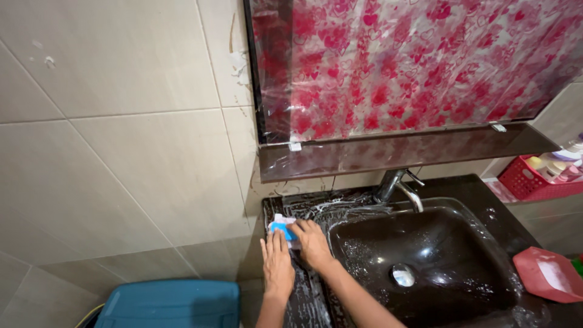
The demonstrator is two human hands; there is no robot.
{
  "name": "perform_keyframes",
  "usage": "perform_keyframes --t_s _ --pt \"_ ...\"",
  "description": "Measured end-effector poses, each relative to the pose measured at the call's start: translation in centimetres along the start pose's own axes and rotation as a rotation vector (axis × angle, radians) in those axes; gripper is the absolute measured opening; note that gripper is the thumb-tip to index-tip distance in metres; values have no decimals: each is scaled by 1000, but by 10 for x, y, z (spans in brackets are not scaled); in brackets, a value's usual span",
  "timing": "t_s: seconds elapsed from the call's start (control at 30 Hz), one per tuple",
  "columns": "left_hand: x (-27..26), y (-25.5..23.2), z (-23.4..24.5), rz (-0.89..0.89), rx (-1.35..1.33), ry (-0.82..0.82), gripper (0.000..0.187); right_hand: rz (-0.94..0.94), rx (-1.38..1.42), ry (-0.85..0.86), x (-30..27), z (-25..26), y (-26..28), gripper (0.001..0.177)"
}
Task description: The person scrubs a dark brown bathroom sink and the surrounding countertop using a blue sponge and soap. They wipe the sink basin, the faucet, and the edges of the counter, then rinse the sponge under running water.
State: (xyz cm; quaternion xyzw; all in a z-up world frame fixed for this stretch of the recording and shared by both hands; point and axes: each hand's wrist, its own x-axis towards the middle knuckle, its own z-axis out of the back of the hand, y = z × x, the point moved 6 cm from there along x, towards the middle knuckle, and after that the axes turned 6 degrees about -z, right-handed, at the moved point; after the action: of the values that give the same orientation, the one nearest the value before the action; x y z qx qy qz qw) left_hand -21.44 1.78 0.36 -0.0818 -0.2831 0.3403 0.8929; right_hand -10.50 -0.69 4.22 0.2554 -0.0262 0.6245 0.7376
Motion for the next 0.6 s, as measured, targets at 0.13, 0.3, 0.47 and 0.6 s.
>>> perform_keyframes --t_s 0.13,0.3,0.47,0.6 --pt "-43 -8 7 26 -39 -68 78 61 -21 -40 -37 15 25 68" --pt "-71 -12 11 44 -39 -259 68 113 120 -7 -56 20 31 64" --pt "-65 -10 15 55 -3 -315 66 186 122 -27 -47 14 25 46" --pt "-48 6 8 134 -15 -268 65 231 104 0 -30 14 26 43"
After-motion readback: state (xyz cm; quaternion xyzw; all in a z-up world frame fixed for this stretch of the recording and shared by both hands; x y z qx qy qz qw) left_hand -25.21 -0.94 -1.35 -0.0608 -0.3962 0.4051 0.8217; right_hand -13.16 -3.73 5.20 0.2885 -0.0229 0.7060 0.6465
